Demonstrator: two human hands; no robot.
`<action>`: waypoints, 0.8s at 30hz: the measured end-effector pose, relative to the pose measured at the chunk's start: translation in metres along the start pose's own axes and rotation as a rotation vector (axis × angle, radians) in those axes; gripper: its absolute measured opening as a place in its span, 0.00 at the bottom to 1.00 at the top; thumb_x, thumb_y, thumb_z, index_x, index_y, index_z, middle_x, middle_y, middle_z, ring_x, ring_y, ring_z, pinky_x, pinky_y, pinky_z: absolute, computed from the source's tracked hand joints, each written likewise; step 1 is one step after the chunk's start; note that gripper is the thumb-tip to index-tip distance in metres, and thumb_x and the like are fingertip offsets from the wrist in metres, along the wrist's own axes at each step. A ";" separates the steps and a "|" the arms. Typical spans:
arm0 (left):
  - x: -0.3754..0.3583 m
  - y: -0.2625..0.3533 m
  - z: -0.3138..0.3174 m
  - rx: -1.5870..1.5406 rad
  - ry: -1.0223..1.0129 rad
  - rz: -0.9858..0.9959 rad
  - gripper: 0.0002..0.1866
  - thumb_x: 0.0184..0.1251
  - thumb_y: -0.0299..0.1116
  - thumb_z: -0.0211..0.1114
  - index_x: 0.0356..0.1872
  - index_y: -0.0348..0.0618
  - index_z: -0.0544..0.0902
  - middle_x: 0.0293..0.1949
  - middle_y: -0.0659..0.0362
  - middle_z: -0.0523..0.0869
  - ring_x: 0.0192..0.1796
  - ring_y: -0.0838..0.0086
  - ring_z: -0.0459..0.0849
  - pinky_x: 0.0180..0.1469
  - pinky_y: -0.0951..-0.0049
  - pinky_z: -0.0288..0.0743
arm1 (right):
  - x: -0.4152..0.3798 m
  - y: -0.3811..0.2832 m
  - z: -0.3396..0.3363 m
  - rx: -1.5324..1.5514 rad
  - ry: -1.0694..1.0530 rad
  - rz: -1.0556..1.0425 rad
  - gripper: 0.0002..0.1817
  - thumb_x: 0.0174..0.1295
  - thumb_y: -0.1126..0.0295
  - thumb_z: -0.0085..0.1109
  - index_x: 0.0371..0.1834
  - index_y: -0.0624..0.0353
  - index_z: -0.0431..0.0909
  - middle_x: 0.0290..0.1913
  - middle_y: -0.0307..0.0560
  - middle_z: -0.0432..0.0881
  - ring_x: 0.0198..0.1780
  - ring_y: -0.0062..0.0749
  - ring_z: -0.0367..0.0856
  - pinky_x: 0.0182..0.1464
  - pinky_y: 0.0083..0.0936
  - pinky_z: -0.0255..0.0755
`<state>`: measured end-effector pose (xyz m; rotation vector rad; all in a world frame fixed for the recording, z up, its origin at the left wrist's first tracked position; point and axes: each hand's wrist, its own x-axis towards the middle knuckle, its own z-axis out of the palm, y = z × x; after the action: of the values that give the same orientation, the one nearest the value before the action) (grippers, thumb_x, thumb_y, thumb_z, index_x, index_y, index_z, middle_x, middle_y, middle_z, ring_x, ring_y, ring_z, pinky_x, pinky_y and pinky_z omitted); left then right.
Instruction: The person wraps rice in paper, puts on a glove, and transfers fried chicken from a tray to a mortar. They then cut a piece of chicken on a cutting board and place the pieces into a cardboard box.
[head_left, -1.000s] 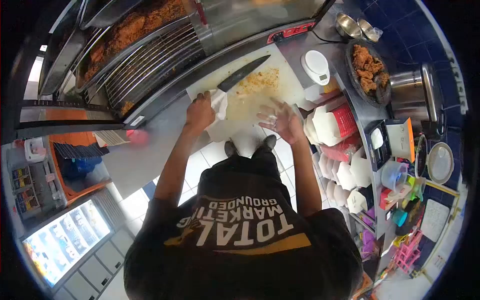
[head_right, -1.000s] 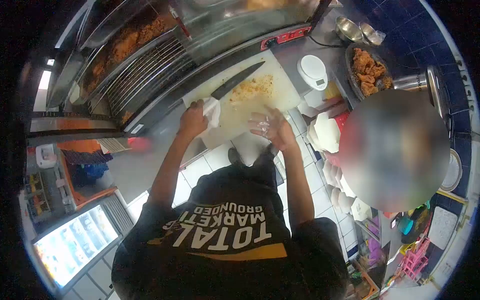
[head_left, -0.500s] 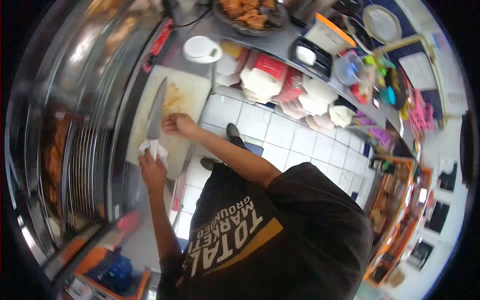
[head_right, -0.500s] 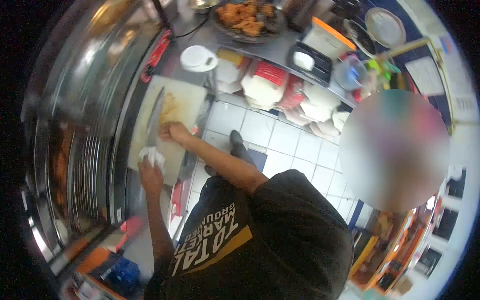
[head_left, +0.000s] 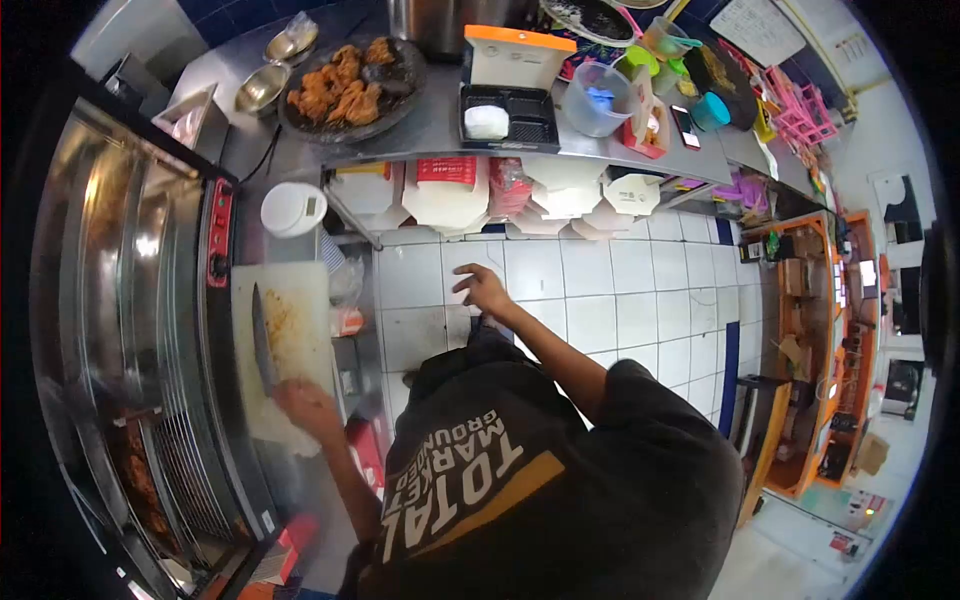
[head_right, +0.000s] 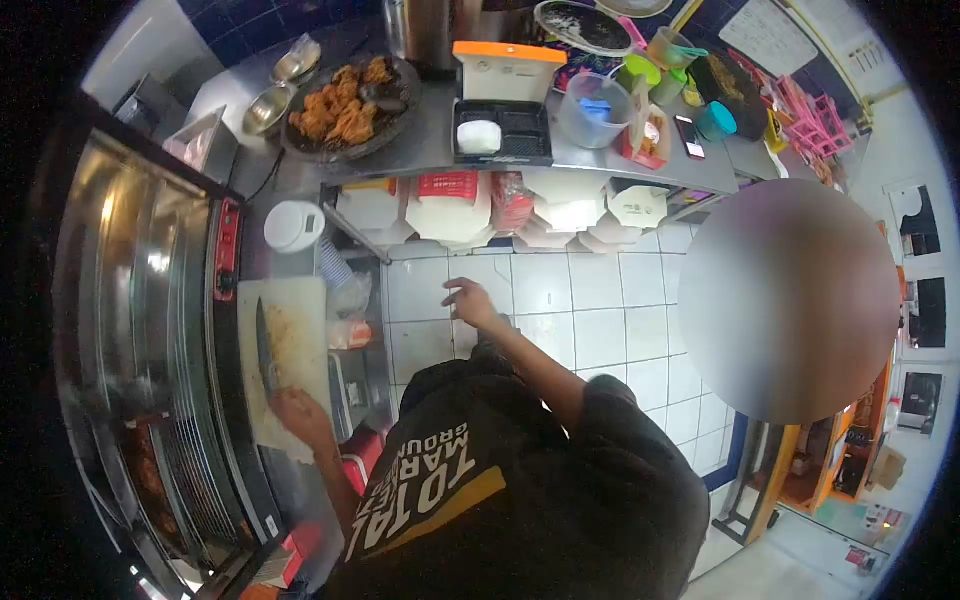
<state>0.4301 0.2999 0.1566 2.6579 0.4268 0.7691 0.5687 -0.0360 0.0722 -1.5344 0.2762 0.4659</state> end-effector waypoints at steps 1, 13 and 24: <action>-0.003 0.005 0.019 -0.028 -0.099 0.008 0.08 0.66 0.28 0.55 0.38 0.31 0.76 0.36 0.45 0.75 0.45 0.46 0.74 0.50 0.52 0.68 | 0.003 0.002 -0.021 0.025 0.046 0.012 0.17 0.64 0.76 0.41 0.51 0.67 0.78 0.35 0.51 0.86 0.29 0.27 0.82 0.31 0.21 0.77; 0.024 0.008 0.006 0.124 0.243 -0.366 0.11 0.62 0.34 0.61 0.40 0.38 0.77 0.35 0.47 0.80 0.40 0.50 0.80 0.42 0.52 0.73 | 0.035 -0.048 -0.021 -0.064 -0.558 0.013 0.18 0.74 0.61 0.46 0.55 0.64 0.76 0.40 0.48 0.85 0.39 0.28 0.84 0.45 0.25 0.79; 0.031 -0.046 0.011 0.292 0.022 -0.513 0.12 0.62 0.39 0.62 0.34 0.41 0.78 0.27 0.45 0.84 0.31 0.46 0.84 0.34 0.50 0.76 | 0.028 0.012 0.329 0.319 -1.167 0.304 0.15 0.70 0.73 0.40 0.51 0.66 0.76 0.45 0.51 0.82 0.46 0.34 0.82 0.52 0.25 0.76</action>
<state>0.4526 0.3499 0.1441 2.6055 1.2481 0.6058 0.5499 0.2932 0.0589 -0.7187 -0.3269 1.3888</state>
